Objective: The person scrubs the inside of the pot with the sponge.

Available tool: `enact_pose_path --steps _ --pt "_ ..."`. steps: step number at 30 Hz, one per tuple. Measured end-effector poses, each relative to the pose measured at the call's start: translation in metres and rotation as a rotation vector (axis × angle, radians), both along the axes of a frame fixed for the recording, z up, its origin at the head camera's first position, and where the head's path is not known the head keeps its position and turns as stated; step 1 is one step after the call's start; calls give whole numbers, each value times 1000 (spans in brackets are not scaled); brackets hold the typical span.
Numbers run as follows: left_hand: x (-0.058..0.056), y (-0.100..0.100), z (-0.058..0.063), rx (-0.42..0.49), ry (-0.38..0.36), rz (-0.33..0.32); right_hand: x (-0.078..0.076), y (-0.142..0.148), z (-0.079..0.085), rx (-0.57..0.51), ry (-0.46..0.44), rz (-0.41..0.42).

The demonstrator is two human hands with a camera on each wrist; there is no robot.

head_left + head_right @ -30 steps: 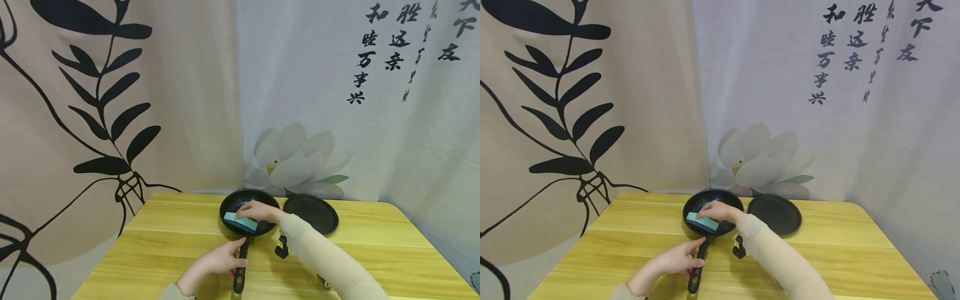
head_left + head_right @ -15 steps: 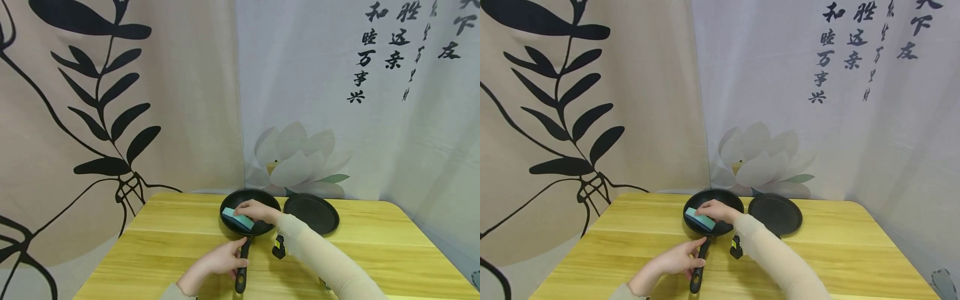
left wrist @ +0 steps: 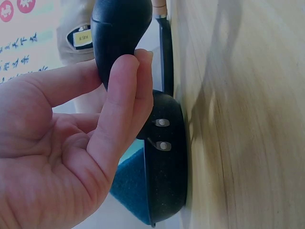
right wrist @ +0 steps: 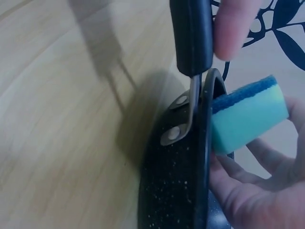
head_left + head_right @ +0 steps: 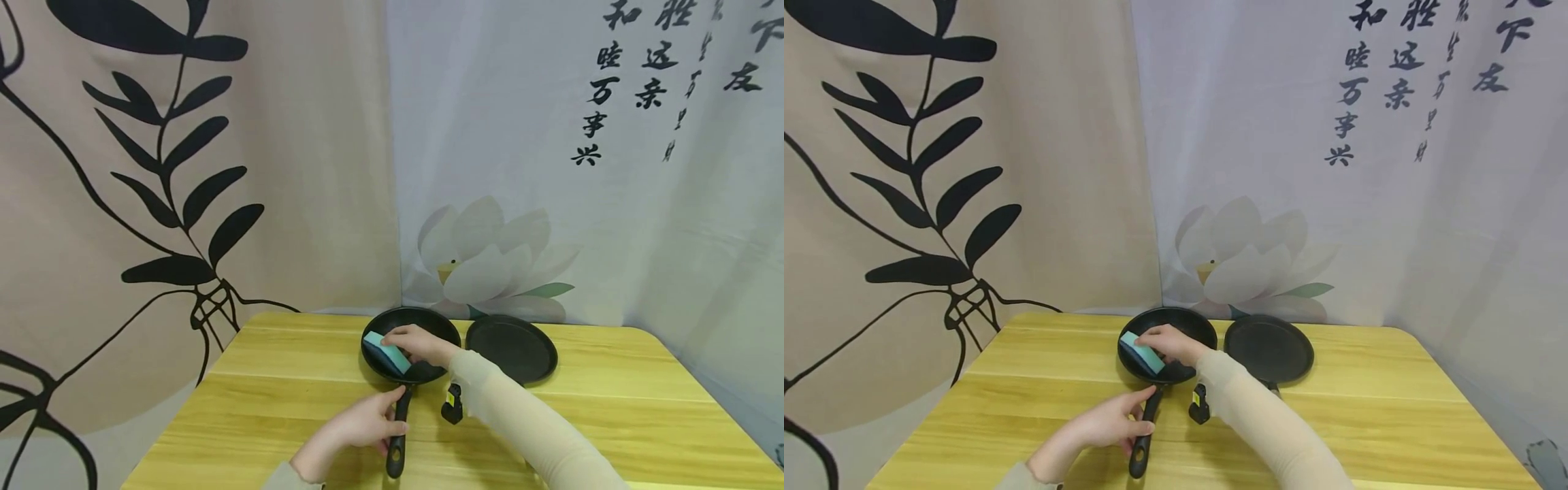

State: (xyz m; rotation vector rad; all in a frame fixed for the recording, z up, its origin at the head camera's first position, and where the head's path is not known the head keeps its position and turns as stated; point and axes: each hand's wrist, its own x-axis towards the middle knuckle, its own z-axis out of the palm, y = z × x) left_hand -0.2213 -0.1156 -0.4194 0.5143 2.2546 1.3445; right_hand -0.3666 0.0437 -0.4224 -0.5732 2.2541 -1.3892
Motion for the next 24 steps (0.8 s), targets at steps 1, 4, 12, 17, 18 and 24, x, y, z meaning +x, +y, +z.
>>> enact_pose_path --steps 1,4,12,17,18,24 --pt "0 0 0 0 2 0 0 0 0 -12 -13 -7" --pt "-1 1 0 -4 3 3 -1 -2 -1 -42 -41 -19" --pt "-1 1 0 -11 -11 6 -3 -6 -4 -81 -67 -55" --pt "0 1 1 -6 -11 6 -4 -9 -6 -88 -57 -67" --pt "0 1 1 -5 -8 6 -5 -9 -7 -88 -53 -68" --pt "1 1 0 -3 11 1 -10 -12 -13 -100 -32 -81"
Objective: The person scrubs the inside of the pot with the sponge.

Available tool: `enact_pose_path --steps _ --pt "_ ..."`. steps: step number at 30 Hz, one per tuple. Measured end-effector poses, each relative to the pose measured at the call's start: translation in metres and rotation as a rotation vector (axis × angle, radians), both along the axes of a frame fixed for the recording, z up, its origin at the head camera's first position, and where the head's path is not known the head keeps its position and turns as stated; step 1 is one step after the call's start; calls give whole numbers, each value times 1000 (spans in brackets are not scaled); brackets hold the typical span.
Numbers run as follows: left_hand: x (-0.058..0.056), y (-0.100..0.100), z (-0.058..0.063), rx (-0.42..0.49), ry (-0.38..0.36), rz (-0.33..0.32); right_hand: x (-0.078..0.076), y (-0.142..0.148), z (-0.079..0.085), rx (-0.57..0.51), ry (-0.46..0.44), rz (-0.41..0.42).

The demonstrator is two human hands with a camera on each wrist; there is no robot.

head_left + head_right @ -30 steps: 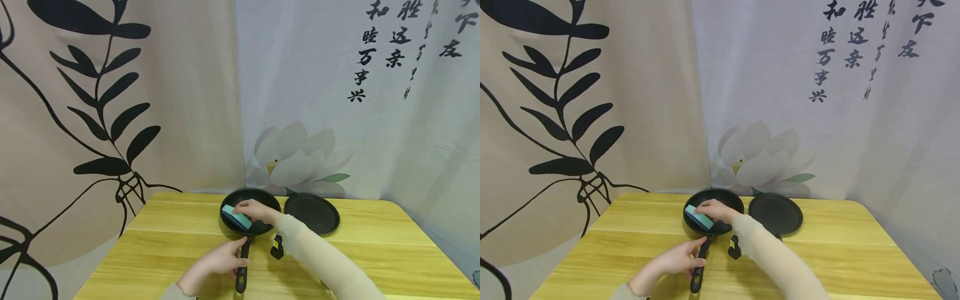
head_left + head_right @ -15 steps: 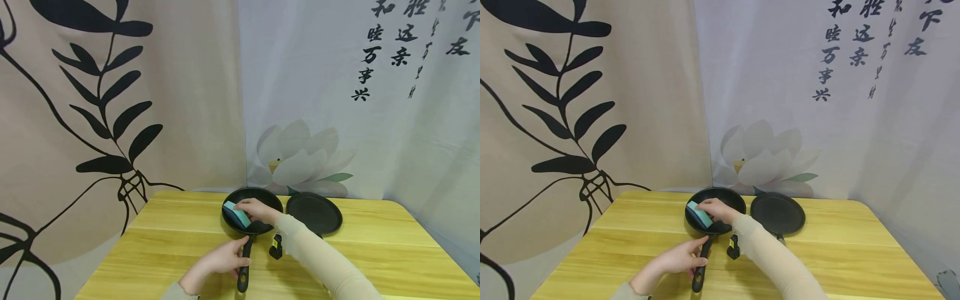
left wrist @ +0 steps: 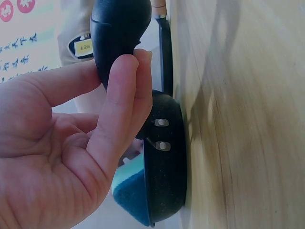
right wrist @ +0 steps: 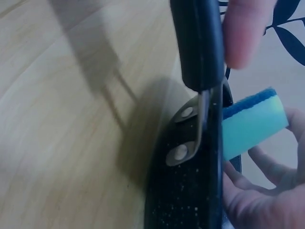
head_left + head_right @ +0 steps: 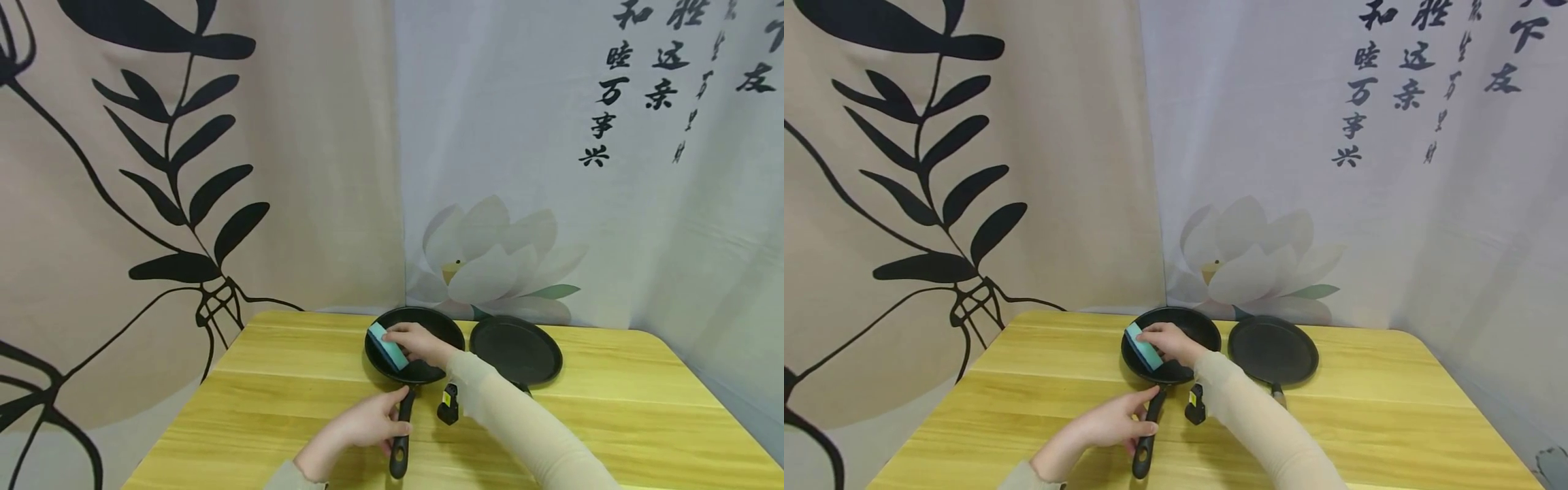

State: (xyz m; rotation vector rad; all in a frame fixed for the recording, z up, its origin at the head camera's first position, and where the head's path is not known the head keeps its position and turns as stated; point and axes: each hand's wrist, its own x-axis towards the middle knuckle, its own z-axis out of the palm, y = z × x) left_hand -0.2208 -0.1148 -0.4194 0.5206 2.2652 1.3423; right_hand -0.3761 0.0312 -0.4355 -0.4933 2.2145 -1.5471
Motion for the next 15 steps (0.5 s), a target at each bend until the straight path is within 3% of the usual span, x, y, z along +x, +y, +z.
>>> enact_pose_path --steps 15 --pt "1 0 0 2 3 2 -7 -5 -7 84 65 -12"
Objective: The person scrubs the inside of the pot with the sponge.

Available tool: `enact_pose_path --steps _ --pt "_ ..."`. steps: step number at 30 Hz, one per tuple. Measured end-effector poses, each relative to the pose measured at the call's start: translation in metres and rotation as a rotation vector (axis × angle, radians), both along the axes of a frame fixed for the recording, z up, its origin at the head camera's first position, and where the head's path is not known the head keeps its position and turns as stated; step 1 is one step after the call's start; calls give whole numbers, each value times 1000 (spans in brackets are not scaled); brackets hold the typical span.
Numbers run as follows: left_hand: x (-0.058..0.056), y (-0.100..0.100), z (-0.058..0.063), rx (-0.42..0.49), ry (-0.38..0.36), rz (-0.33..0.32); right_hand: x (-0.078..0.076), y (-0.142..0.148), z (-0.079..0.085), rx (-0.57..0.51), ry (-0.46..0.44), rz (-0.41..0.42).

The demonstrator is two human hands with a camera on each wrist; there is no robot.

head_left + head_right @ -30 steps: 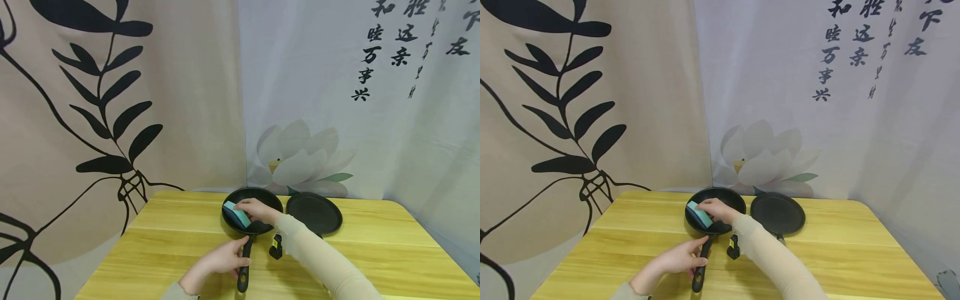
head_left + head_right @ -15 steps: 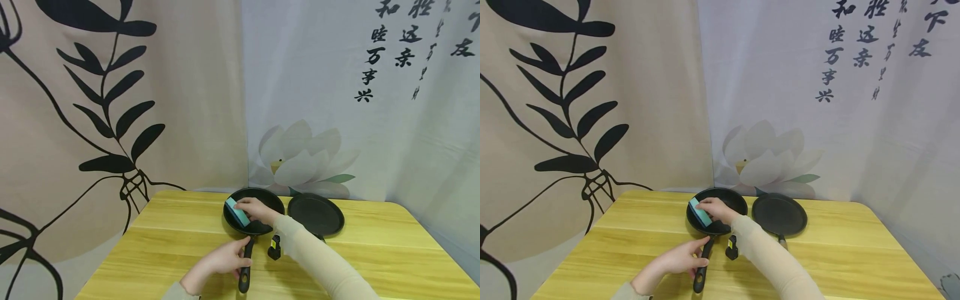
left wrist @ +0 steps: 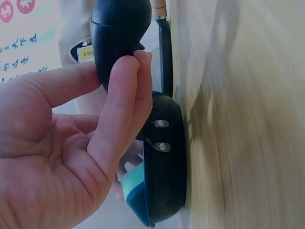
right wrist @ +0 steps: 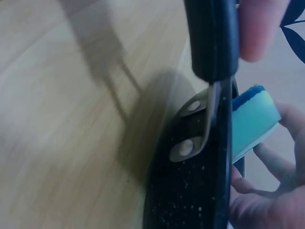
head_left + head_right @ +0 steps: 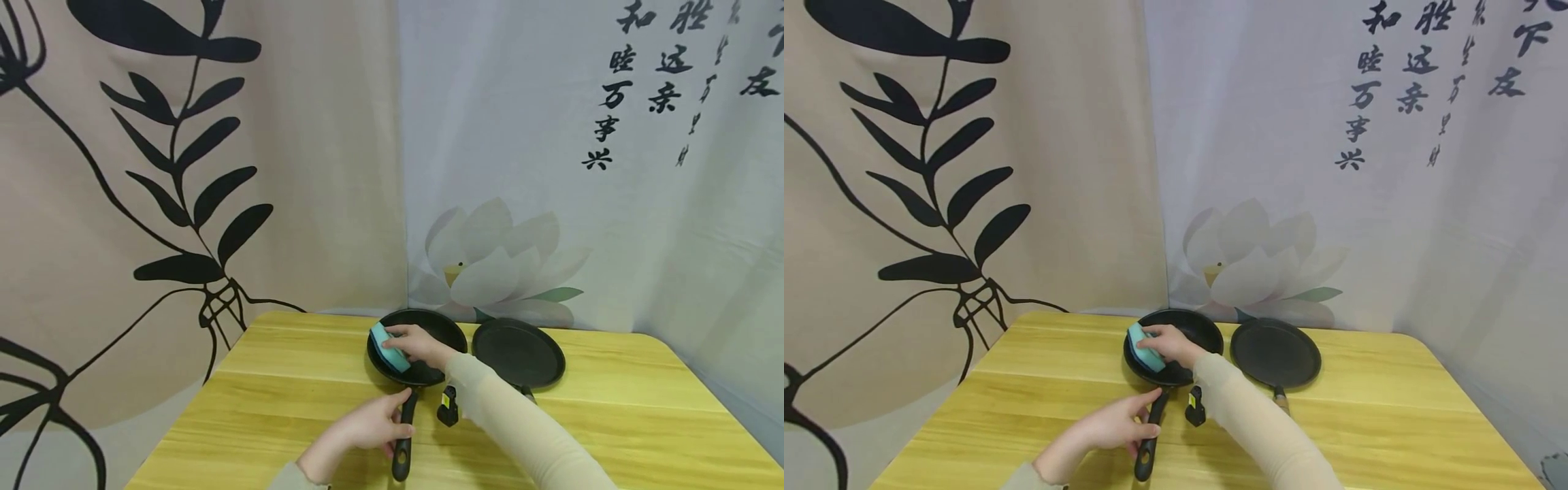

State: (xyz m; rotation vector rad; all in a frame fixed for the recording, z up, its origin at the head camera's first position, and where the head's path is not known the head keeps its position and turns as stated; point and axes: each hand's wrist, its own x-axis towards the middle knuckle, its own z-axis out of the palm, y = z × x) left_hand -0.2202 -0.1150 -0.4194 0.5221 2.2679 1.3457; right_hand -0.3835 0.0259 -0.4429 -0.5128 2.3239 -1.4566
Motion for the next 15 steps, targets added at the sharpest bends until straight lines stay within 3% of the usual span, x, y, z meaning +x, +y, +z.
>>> enact_pose_path --steps 15 --pt "1 0 -1 10 -11 0 -5 2 1 173 268 -20"
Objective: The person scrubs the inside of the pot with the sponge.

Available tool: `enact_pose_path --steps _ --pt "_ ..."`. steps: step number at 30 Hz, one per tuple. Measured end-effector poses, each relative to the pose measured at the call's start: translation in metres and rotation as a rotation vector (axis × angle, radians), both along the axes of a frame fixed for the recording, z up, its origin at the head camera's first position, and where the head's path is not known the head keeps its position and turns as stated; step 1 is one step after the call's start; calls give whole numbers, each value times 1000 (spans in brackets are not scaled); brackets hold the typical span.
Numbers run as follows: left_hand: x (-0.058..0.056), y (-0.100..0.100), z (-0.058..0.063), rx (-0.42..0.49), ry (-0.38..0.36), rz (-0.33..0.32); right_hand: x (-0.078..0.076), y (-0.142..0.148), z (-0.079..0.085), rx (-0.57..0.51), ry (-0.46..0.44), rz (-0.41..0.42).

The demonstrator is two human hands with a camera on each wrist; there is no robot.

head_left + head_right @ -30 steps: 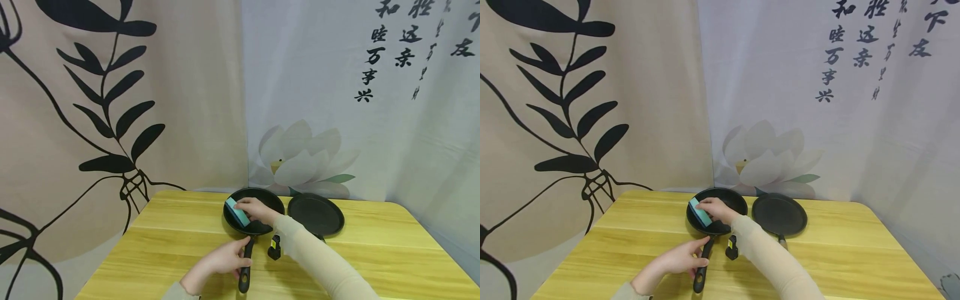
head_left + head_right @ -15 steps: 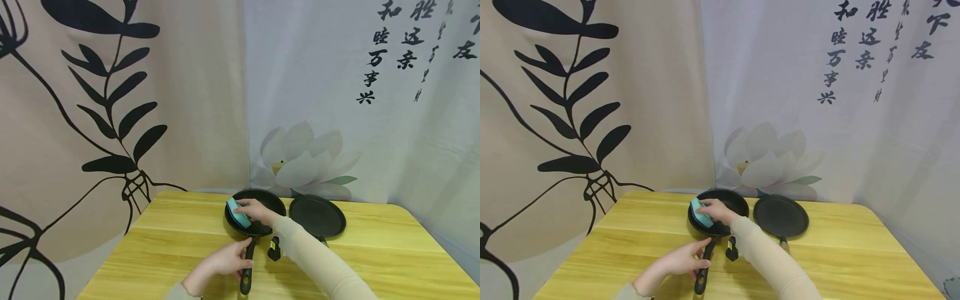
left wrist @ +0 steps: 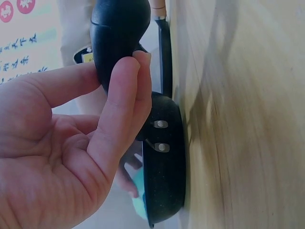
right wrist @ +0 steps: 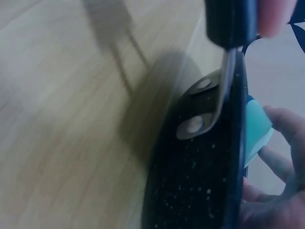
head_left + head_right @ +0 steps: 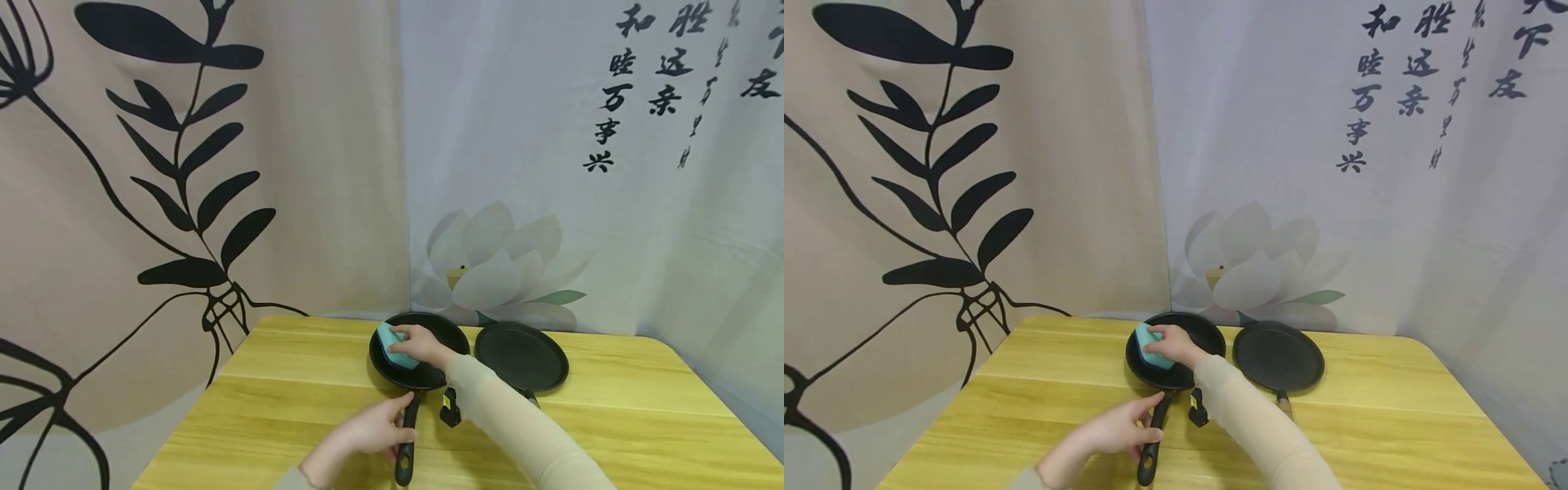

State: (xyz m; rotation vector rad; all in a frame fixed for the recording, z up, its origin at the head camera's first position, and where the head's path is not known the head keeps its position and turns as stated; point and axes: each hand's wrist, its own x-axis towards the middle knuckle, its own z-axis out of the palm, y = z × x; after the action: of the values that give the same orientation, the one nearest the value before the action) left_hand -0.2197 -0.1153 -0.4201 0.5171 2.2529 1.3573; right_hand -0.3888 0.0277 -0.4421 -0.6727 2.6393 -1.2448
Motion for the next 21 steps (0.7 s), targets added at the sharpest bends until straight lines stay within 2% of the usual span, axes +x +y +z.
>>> enact_pose_path --steps 4,9,21 --pt "1 0 0 4 3 4 -1 2 1 51 82 17" --pt "1 1 0 1 10 9 -5 2 0 193 193 15" --pt "2 2 -1 10 4 18 -11 8 0 395 256 -27"
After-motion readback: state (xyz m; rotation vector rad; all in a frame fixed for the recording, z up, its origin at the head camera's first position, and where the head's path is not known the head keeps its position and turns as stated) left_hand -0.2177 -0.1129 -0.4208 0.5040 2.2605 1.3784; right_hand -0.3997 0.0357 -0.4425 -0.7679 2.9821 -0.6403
